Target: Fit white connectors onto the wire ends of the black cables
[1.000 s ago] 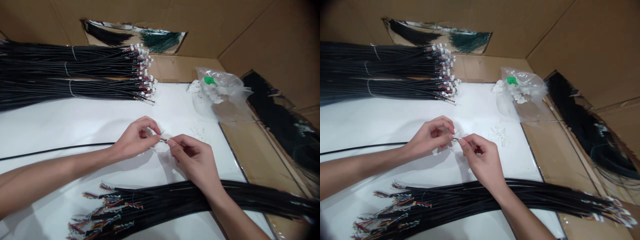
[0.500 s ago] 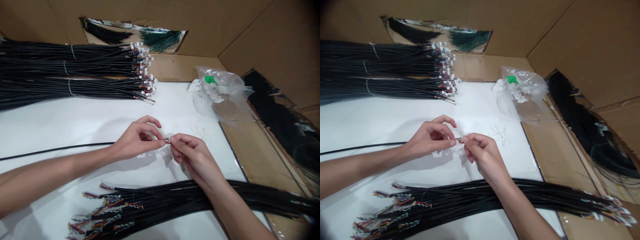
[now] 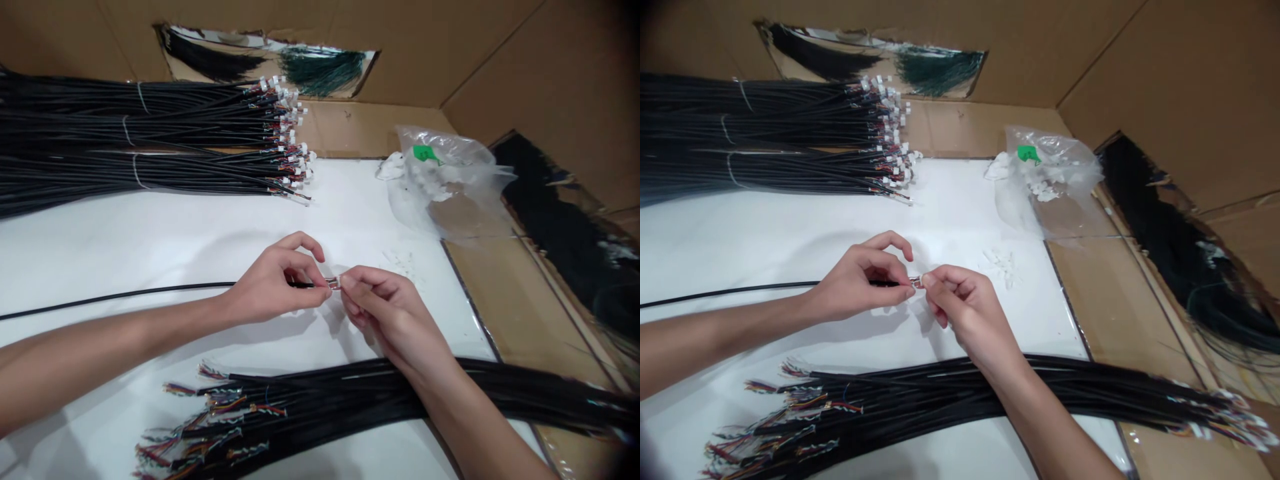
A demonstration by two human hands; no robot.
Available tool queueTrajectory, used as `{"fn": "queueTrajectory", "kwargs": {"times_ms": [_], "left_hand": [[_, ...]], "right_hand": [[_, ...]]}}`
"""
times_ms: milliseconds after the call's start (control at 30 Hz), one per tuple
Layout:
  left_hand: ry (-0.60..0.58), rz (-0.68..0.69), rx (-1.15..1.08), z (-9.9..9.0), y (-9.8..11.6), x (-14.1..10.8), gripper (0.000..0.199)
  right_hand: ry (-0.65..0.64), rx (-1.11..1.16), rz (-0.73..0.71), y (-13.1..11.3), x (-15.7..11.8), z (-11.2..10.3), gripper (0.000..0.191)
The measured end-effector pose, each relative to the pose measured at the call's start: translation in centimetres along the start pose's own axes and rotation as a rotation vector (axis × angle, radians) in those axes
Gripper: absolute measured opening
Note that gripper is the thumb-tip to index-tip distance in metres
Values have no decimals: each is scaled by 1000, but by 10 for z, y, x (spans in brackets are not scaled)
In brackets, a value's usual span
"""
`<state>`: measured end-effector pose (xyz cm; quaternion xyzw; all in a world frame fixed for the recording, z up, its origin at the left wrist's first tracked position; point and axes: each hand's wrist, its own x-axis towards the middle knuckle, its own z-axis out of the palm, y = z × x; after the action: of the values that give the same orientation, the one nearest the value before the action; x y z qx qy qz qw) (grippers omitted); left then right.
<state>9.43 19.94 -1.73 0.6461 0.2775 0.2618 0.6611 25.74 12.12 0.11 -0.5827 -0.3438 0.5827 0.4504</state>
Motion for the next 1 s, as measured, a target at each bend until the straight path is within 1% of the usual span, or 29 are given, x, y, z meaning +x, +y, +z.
{"fn": "queueTrajectory", "kwargs": {"times_ms": [233,500,633,800,1000], "left_hand": [[2,-4,-2,1,0,-1,11],[-8,-2,-6,0,0,1,10],[-4,7,-3,1,0,1,10],[-9,16,0,1,-1,1,10],[-9,18,11,1,0,1,13]], "right_hand": [[13,-124,-23,-1,-2,-2,25],[1,-101,-12,-2,-1,-1,29],[5,-128,-28,-2,-2,-1,28],[60,-290,-76,-4,-4,1,26],[156,-515,-233,-2,-7,4,26]]}}
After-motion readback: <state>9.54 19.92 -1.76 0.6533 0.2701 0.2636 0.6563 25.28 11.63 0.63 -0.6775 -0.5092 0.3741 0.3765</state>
